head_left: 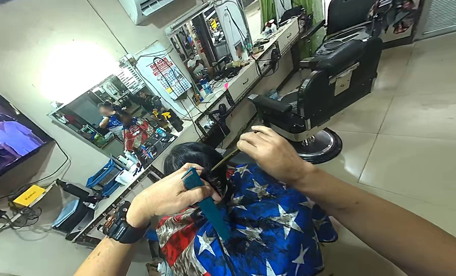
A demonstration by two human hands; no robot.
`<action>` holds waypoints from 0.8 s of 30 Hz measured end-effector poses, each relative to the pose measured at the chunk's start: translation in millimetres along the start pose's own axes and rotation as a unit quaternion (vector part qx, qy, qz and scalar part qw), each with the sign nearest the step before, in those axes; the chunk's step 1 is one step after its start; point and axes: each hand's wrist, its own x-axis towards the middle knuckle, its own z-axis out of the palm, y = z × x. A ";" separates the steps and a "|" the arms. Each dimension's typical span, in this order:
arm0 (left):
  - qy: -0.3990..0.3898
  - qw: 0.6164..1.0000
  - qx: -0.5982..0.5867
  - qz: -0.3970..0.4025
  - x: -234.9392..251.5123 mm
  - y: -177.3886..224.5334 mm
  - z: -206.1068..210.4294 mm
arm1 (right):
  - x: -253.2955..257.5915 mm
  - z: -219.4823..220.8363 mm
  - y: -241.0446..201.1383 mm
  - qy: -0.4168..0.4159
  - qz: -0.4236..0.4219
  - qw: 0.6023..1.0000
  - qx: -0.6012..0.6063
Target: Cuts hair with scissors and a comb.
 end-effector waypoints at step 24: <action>0.177 0.969 -0.159 -0.059 47.7 111.4 51.7 | -51.7 26.9 188.7 -0.227 0.405 0.728 0.504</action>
